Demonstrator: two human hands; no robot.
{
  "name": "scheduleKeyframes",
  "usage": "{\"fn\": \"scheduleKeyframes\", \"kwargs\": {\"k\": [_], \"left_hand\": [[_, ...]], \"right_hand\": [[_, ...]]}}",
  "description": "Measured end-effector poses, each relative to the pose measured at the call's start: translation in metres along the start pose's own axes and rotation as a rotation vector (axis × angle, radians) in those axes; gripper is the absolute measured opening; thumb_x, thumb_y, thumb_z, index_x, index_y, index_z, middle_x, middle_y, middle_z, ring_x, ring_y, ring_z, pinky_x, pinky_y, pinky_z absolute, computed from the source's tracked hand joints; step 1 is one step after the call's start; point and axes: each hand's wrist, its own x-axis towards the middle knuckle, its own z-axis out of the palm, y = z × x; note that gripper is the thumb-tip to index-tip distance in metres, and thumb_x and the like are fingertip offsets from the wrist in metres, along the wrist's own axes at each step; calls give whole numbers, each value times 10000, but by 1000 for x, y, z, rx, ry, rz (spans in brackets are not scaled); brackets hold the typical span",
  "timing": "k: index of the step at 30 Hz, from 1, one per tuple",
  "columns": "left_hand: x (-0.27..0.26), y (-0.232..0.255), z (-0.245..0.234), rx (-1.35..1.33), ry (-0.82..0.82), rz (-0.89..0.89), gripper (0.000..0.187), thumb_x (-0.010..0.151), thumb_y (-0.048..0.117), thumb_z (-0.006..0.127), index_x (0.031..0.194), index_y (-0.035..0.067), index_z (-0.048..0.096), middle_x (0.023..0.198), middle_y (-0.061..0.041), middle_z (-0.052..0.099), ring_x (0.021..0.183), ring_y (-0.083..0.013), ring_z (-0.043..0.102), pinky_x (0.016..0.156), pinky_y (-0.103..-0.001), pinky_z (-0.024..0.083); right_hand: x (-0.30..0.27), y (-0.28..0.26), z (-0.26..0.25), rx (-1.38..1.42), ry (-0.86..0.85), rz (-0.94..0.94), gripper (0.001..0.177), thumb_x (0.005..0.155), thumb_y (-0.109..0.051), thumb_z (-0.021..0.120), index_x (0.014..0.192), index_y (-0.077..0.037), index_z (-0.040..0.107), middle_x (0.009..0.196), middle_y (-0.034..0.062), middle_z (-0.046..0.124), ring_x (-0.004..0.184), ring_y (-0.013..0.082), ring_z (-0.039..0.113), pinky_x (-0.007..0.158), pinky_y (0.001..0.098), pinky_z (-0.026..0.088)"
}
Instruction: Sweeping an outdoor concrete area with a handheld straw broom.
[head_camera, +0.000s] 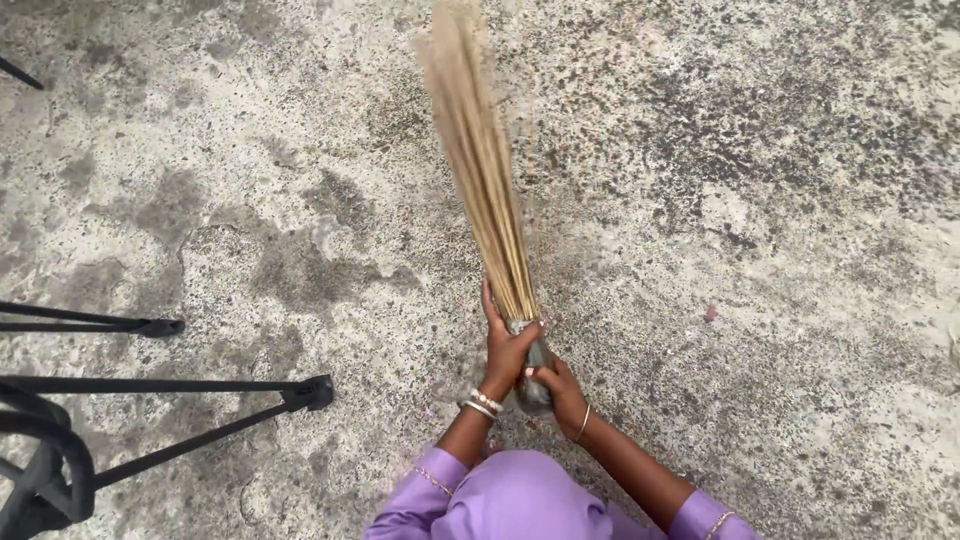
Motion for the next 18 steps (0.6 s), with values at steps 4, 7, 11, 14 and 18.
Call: {"fn": "scheduleKeyframes", "kwargs": {"k": [4,7,11,14,18], "left_hand": [[-33,-47,30,153,175,-337,1175,810,84,682,1649,265,-121,1275,-246,675,915,-291,716,740,-369,614],[6,-133,34,444,-166,-62,1301,781,125,836,1637,214,-139,1412,-339,491,1071,-366,623,831,-437,567],[44,-51,68,478,-642,-293,1249,789,178,807,1629,198,-118,1358,-233,641,1022,-299,703,884,-380,577],[53,-8,88,158,-680,-142,1158,793,169,744,1674,180,-7,1503,-240,531,1006,-374,665,823,-454,584],[9,-6,103,428,-581,-5,1047,967,416,565,1670,98,-144,1589,-304,389,1326,-428,516,1094,-509,434]], "right_hand": [[-9,78,-80,135,-48,271,524,856,-395,660,1145,37,603,947,190,682,768,305,674,643,402,578],[-33,76,-61,367,239,115,480,847,-370,648,1193,-45,578,982,115,665,829,260,662,666,397,561],[-47,8,-13,513,391,76,477,833,-432,555,1202,-132,589,1009,68,702,878,225,684,740,412,568],[-26,-45,-41,409,245,-129,714,886,-598,578,1398,-110,481,1252,79,625,1129,255,622,972,465,545],[-25,-135,-71,189,251,-42,941,879,-633,587,1579,-105,244,1435,199,553,1296,397,561,989,533,540]]}}
